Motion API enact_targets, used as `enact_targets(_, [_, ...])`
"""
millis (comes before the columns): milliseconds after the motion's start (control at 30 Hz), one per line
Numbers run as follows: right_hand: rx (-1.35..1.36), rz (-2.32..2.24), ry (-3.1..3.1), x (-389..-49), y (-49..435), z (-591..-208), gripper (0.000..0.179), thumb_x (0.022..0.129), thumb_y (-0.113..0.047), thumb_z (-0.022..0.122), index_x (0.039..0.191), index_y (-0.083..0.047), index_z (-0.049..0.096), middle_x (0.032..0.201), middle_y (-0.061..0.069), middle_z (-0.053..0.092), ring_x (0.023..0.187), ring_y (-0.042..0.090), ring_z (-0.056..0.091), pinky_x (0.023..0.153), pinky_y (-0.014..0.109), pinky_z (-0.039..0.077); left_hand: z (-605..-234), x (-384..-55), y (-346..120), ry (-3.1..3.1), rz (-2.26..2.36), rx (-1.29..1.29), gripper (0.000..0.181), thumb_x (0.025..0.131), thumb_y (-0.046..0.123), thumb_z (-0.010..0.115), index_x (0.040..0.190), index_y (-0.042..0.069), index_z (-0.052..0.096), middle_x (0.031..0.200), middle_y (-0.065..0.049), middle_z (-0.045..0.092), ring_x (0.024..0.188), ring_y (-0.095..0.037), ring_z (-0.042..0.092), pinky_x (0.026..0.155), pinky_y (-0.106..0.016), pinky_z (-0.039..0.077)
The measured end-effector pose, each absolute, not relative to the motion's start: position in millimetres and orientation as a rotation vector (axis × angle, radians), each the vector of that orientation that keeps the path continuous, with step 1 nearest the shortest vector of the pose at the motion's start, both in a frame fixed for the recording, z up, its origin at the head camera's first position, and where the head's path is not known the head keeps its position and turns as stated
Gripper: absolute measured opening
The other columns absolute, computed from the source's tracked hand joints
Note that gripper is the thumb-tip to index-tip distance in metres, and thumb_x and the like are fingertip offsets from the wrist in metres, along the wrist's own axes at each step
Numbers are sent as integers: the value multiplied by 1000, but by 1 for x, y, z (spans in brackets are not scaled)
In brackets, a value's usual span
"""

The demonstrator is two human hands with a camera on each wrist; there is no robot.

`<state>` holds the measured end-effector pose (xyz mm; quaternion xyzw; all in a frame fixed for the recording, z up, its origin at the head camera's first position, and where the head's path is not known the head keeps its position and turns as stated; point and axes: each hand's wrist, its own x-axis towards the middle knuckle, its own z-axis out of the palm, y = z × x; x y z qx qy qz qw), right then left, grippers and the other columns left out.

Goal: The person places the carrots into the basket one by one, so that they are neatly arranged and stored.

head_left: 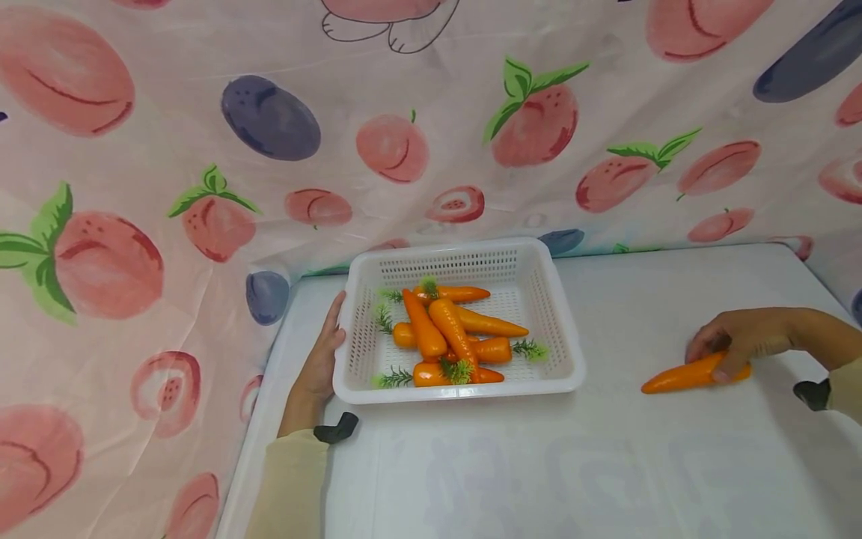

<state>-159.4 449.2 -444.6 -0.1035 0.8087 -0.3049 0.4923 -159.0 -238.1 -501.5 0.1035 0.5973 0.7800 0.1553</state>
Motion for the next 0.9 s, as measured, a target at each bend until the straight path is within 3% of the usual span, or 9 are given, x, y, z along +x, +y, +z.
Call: enact_targets(900, [-341, -757, 2033, -171, 434, -423, 38, 91, -26, 73, 126, -15, 70, 116, 4, 67, 98, 13, 57, 79, 32, 57, -502, -160, -238, 1706, 2233, 249, 70, 101, 41, 53, 160, 49, 16, 170, -4, 20, 136, -25, 48, 101, -38, 52])
